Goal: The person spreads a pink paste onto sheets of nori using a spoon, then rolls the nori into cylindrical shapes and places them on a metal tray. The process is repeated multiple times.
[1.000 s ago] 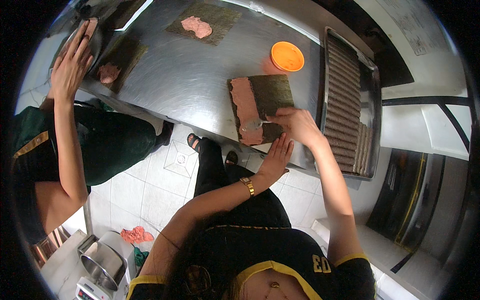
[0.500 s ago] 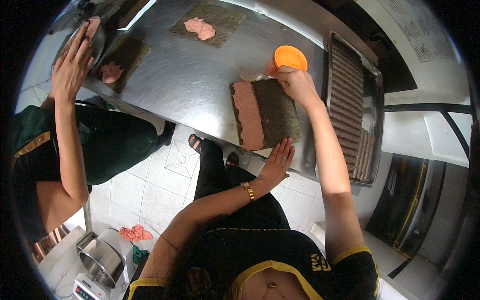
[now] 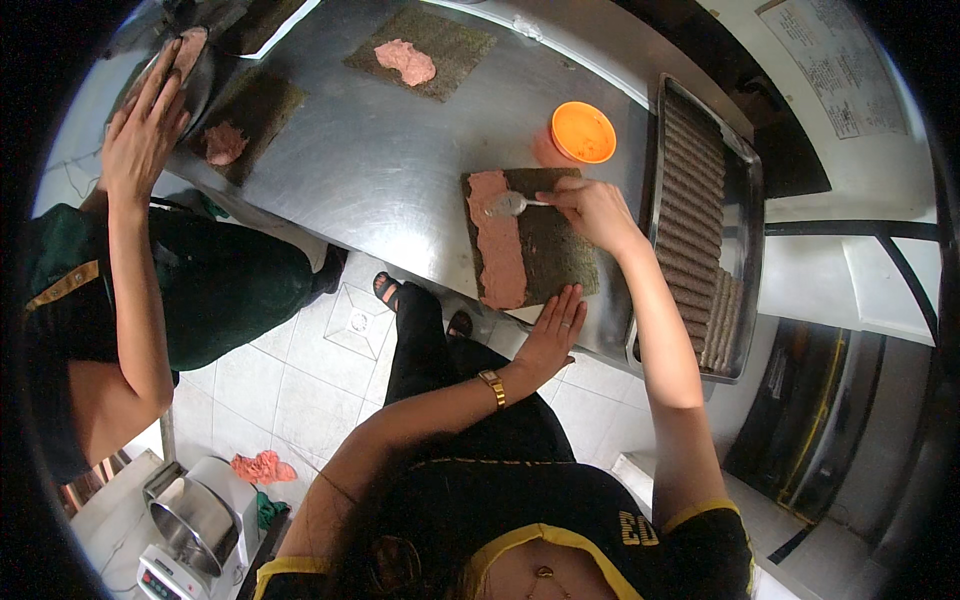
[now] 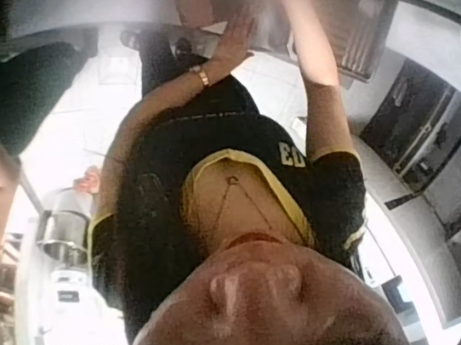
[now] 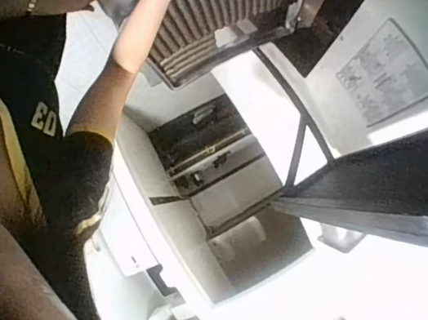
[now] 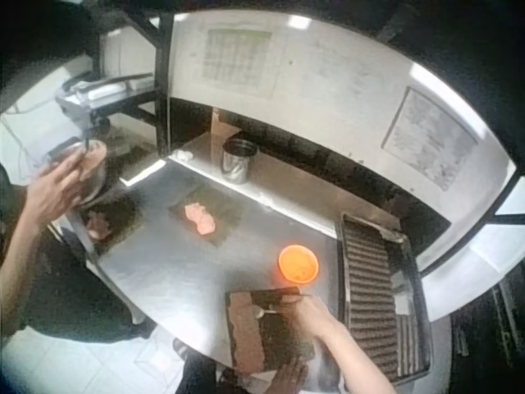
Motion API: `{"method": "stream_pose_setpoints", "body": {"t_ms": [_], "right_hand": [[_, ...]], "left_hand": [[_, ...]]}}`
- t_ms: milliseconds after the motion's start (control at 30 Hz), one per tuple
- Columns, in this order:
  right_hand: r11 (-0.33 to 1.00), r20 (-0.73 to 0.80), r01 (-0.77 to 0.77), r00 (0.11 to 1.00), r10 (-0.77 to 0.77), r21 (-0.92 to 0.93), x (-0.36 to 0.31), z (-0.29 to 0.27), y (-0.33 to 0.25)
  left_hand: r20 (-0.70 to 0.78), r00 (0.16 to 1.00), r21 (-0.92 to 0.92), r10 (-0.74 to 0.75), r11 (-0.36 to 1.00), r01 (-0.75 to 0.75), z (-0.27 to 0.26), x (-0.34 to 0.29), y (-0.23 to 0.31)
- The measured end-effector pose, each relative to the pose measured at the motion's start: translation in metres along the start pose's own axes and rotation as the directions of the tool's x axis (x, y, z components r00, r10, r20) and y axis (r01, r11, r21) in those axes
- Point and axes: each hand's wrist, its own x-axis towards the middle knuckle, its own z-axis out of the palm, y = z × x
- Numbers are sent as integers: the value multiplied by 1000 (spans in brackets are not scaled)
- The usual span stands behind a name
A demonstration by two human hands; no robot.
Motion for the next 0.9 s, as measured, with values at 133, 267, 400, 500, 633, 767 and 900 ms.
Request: {"method": "stream_pose_setpoints", "body": {"t_ms": [133, 267, 400, 500, 633, 767, 900], "right_hand": [[1000, -86, 19, 996, -17, 19, 22, 2, 16], [999, -98, -8, 995, 3, -49, 37, -1, 26], [997, -88, 41, 995, -47, -67, 39, -20, 12], [997, 24, 50, 998, -49, -50, 40, -14, 6], [990, -34, -5, 999, 0, -139, 52, 2, 7], [989, -77, -49, 996, 38, -139, 55, -1, -1], [965, -153, 40, 985, -82, -260, 43, 11, -10]], "left_hand": [[-4, 1000, 11, 13, 1000, -13, 0, -1, 0], [-13, 1000, 16, 18, 1000, -17, 1, 0, 0], [8, 1000, 8, 21, 1000, -21, 1, 0, -2], [16, 1000, 16, 16, 1000, -16, -1, -1, -2], [-3, 1000, 9, 19, 1000, -19, -1, -1, -2], [4, 1000, 21, 16, 1000, -16, 5, 0, 0], [-12, 1000, 29, 17, 999, -16, 7, -1, 2]]}}
